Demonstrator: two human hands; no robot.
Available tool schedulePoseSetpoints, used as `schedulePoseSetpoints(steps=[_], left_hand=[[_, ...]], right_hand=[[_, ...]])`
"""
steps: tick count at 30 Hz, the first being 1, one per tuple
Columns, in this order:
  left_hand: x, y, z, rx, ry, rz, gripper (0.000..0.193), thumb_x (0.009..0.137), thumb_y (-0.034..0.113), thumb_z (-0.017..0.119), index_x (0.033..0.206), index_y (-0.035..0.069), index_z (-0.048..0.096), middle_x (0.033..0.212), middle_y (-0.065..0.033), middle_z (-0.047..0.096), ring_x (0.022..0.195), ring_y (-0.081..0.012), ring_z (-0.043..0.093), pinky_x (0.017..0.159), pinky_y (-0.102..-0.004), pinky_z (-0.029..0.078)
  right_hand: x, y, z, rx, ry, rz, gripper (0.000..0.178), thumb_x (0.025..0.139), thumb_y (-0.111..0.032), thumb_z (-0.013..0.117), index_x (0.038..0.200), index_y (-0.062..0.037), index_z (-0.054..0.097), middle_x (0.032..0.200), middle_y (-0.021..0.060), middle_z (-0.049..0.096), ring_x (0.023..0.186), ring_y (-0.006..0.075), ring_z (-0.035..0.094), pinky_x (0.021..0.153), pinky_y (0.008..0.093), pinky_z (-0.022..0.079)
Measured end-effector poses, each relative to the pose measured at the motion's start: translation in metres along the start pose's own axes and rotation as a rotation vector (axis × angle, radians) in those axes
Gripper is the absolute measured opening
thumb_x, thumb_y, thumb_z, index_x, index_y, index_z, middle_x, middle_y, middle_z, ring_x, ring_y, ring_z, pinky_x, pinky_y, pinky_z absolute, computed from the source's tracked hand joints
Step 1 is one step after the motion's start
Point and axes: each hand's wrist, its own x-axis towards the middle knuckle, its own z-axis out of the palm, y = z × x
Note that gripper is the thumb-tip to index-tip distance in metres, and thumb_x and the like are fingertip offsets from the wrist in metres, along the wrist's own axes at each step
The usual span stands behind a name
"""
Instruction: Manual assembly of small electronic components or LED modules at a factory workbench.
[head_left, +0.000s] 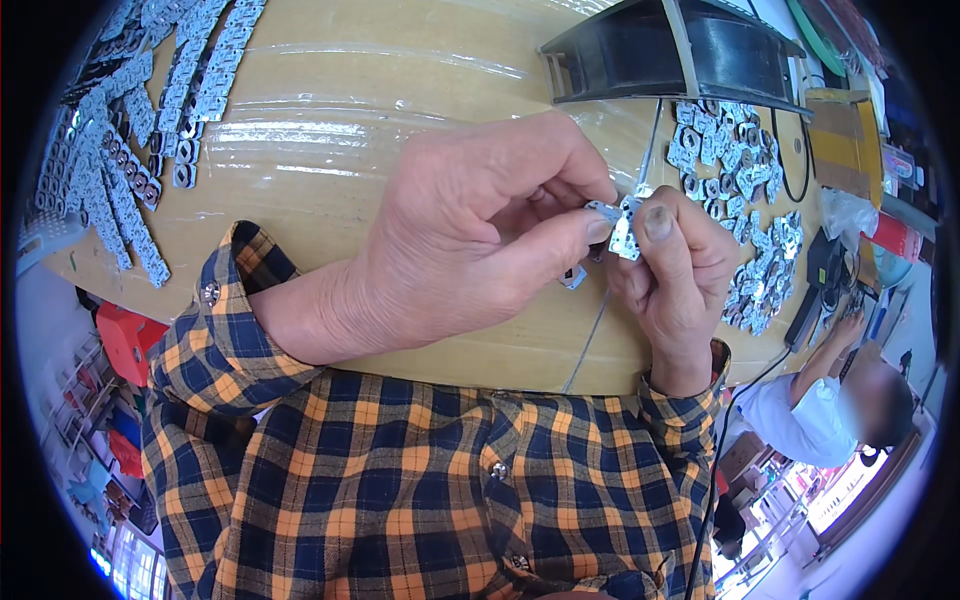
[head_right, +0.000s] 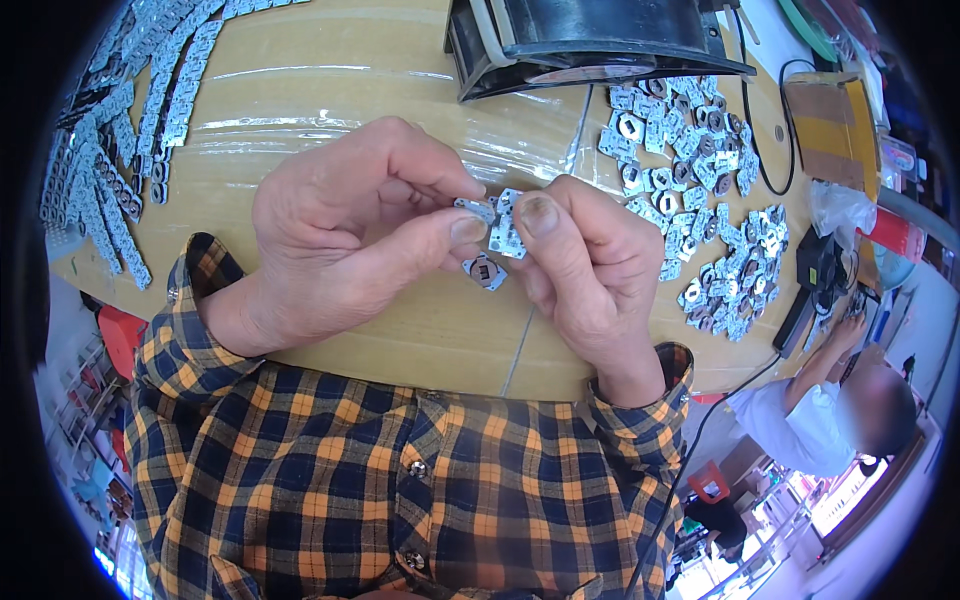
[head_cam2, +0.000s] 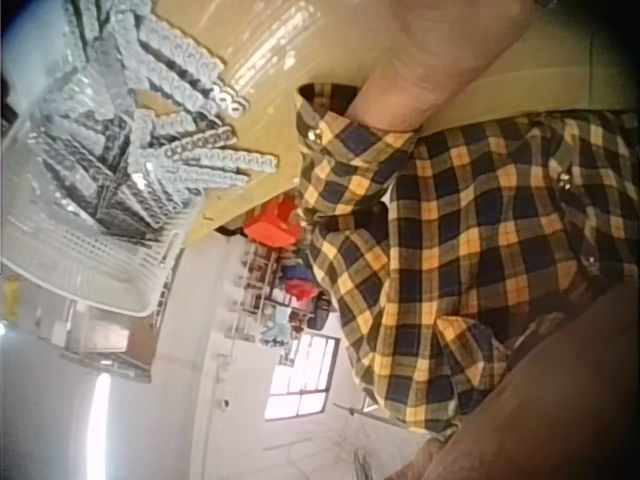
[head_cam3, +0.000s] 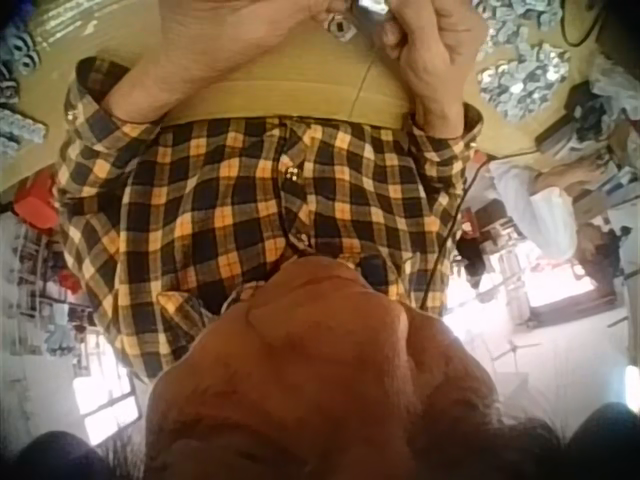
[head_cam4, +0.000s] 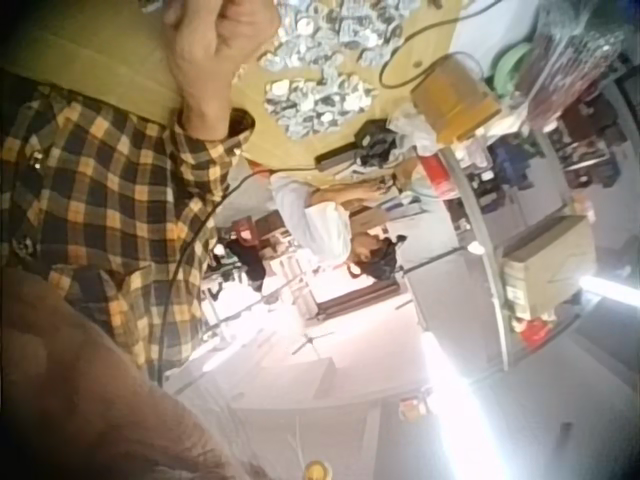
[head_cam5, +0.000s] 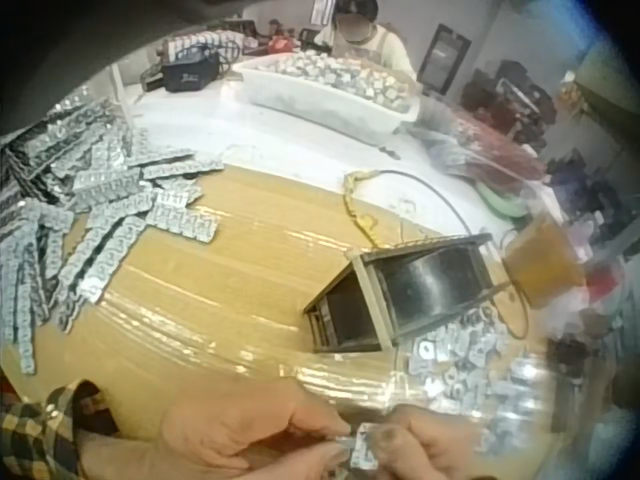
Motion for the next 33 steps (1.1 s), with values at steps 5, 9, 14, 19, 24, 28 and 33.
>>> schedulePoseSetpoints(steps=[5, 9, 14, 19, 24, 28, 33], left_hand=[[0.0, 0.001, -0.001, 0.057, -0.01, 0.039, 0.013, 0.088, -0.009, 0.058, 0.101, -0.006, 0.058, 0.091, -0.0082, 0.062, 0.082, -0.0094, 0.065, 0.069, -0.0204, 0.055], [-0.001, 0.002, -0.001, 0.041, 0.023, 0.017, 0.014, 0.088, -0.009, 0.059, 0.101, -0.006, 0.059, 0.091, -0.0077, 0.062, 0.081, -0.0093, 0.064, 0.069, -0.02, 0.055], [0.002, 0.0, -0.002, 0.039, 0.042, 0.038, 0.014, 0.087, -0.009, 0.06, 0.101, -0.005, 0.06, 0.09, -0.007, 0.063, 0.081, -0.0092, 0.064, 0.068, -0.02, 0.055], [0.003, 0.003, -0.006, 0.241, -0.156, 0.076, 0.009, 0.087, -0.006, 0.063, 0.096, -0.005, 0.062, 0.089, -0.0064, 0.064, 0.081, -0.0097, 0.064, 0.067, -0.0203, 0.053], [0.004, 0.001, 0.001, -0.105, 0.011, -0.15, 0.012, 0.089, -0.004, 0.062, 0.101, -0.007, 0.062, 0.088, -0.0093, 0.066, 0.078, -0.0121, 0.066, 0.066, -0.0223, 0.055], [0.008, 0.002, 0.001, -0.23, 0.011, -0.257, 0.016, 0.091, -0.001, 0.06, 0.106, -0.008, 0.061, 0.085, -0.012, 0.068, 0.073, -0.0139, 0.068, 0.064, -0.0239, 0.058], [0.006, 0.002, -0.001, -0.262, -0.023, -0.275, 0.016, 0.091, -0.001, 0.062, 0.105, -0.008, 0.06, 0.084, -0.0126, 0.068, 0.072, -0.0143, 0.069, 0.063, -0.0228, 0.058]], right_hand=[[0.001, -0.003, 0.001, 0.003, -0.034, 0.014, 0.033, 0.099, -0.02, 0.053, 0.071, -0.0028, 0.056, 0.054, -0.0033, 0.048, 0.045, 0.0012, 0.035, 0.041, 0.0204, 0.023], [0.002, -0.002, 0.003, 0.046, -0.029, 0.033, 0.033, 0.099, -0.019, 0.054, 0.071, -0.003, 0.056, 0.054, -0.0033, 0.048, 0.045, 0.0011, 0.035, 0.042, 0.0204, 0.024], [0.001, -0.003, 0.004, -0.001, -0.003, 0.047, 0.032, 0.099, -0.019, 0.054, 0.07, -0.0033, 0.056, 0.054, -0.0044, 0.047, 0.045, 0.001, 0.036, 0.042, 0.0204, 0.024], [0.002, -0.005, 0.004, -0.086, 0.116, 0.005, 0.031, 0.098, -0.016, 0.057, 0.07, -0.0028, 0.056, 0.055, -0.0051, 0.046, 0.047, 0.0007, 0.035, 0.043, 0.0212, 0.025], [0.004, 0.002, -0.004, -0.546, 0.192, -0.307, 0.031, 0.097, -0.014, 0.057, 0.069, -0.0009, 0.056, 0.057, -0.0031, 0.048, 0.051, 0.0019, 0.038, 0.046, 0.0214, 0.028], [0.0, -0.002, -0.003, -0.473, 0.144, -0.256, 0.032, 0.099, -0.024, 0.053, 0.077, -0.0009, 0.058, 0.063, -0.002, 0.051, 0.05, 0.0021, 0.039, 0.046, 0.0189, 0.027], [-0.002, -0.005, 0.0, -0.349, 0.005, -0.21, 0.034, 0.1, -0.027, 0.051, 0.078, -0.0011, 0.058, 0.065, -0.0009, 0.054, 0.05, 0.0021, 0.04, 0.046, 0.0186, 0.027]])
